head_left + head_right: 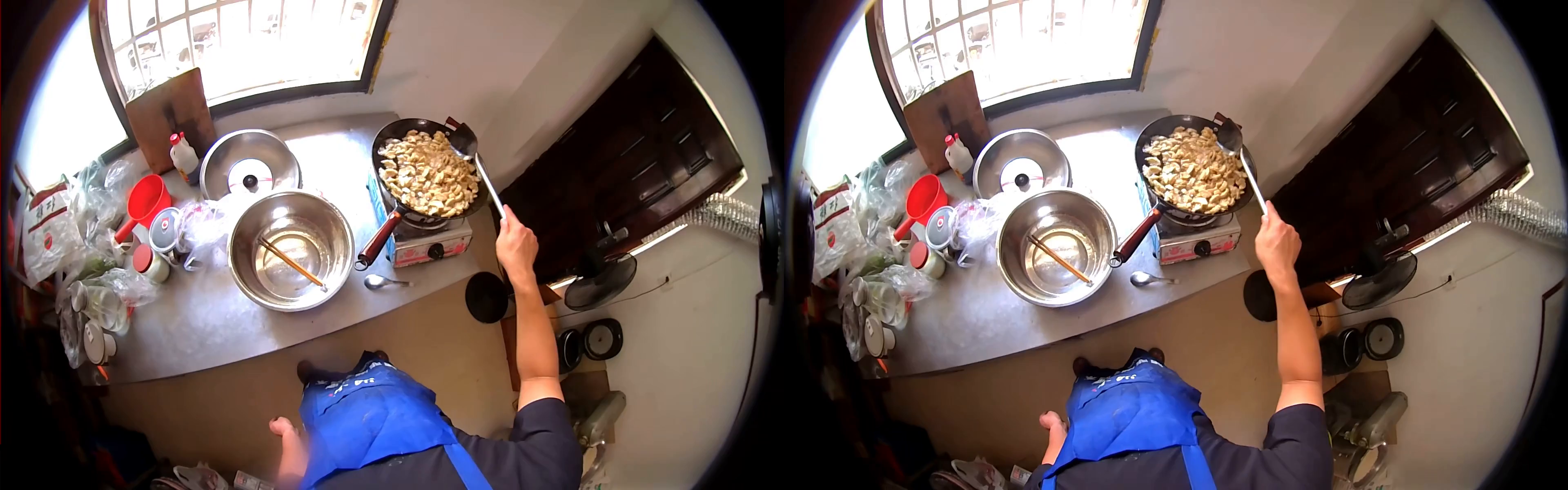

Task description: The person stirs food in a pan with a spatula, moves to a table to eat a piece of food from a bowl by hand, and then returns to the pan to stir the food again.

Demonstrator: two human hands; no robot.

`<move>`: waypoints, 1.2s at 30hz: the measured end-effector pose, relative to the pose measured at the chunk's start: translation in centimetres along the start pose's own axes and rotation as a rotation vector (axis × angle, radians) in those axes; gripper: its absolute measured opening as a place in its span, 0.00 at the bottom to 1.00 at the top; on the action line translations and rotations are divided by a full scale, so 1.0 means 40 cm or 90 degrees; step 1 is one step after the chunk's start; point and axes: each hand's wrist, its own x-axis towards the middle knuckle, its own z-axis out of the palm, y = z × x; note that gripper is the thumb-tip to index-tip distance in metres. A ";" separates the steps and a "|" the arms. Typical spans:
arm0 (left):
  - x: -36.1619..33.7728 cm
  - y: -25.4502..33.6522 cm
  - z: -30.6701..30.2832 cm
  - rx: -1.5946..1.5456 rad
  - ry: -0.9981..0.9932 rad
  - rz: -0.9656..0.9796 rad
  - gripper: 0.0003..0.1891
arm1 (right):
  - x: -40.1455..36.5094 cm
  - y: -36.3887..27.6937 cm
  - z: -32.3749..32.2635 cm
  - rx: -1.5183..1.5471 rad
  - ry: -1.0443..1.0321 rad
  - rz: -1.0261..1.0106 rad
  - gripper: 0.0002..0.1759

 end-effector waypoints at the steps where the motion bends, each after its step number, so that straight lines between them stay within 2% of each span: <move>1: -0.009 0.009 0.001 0.034 0.011 0.013 0.18 | 0.015 0.015 -0.007 -0.011 0.003 -0.012 0.20; 4: 0.034 0.001 0.011 0.017 0.023 0.035 0.18 | 0.070 0.076 -0.003 -0.043 0.016 -0.072 0.19; 8: 0.057 -0.006 0.014 -0.016 0.031 0.055 0.18 | 0.147 0.137 0.025 -0.107 -0.029 -0.092 0.20; 10: 0.065 -0.021 0.005 0.035 0.059 0.095 0.19 | 0.170 0.162 0.055 -0.112 -0.052 -0.098 0.20; 12: 0.028 -0.022 -0.013 -0.004 0.069 0.068 0.18 | 0.195 0.189 0.103 0.020 -0.076 -0.098 0.19; 16: 0.024 -0.080 -0.048 -0.123 0.075 0.017 0.17 | 0.246 0.241 0.253 0.116 -0.080 -0.169 0.19; 19: -0.069 -0.057 -0.080 -0.153 0.057 -0.033 0.15 | 0.230 0.183 0.257 0.397 -0.302 0.013 0.19; 22: -0.069 -0.084 -0.087 -0.255 0.043 -0.032 0.13 | 0.190 0.141 0.230 0.487 -0.350 0.071 0.19; 27: -0.051 -0.112 -0.090 -0.206 0.060 -0.028 0.13 | 0.124 0.122 0.176 0.515 -0.303 0.042 0.20; 29: -0.017 -0.121 -0.076 -0.199 0.071 -0.032 0.13 | 0.099 0.112 0.123 0.350 -0.217 -0.053 0.20; 30: 0.005 -0.128 -0.063 -0.176 0.091 -0.002 0.15 | 0.084 0.107 0.096 0.350 -0.218 -0.053 0.20; 32: 0.029 -0.131 -0.061 -0.150 0.114 0.026 0.16 | 0.053 0.088 0.036 0.306 -0.141 -0.132 0.19; 34: 0.025 -0.087 -0.049 0.116 0.144 0.345 0.18 | 0.024 0.072 -0.026 0.286 -0.136 -0.147 0.19; 36: -0.035 0.039 -0.046 0.187 0.107 0.564 0.18 | 0.004 0.071 -0.068 0.287 -0.050 -0.235 0.18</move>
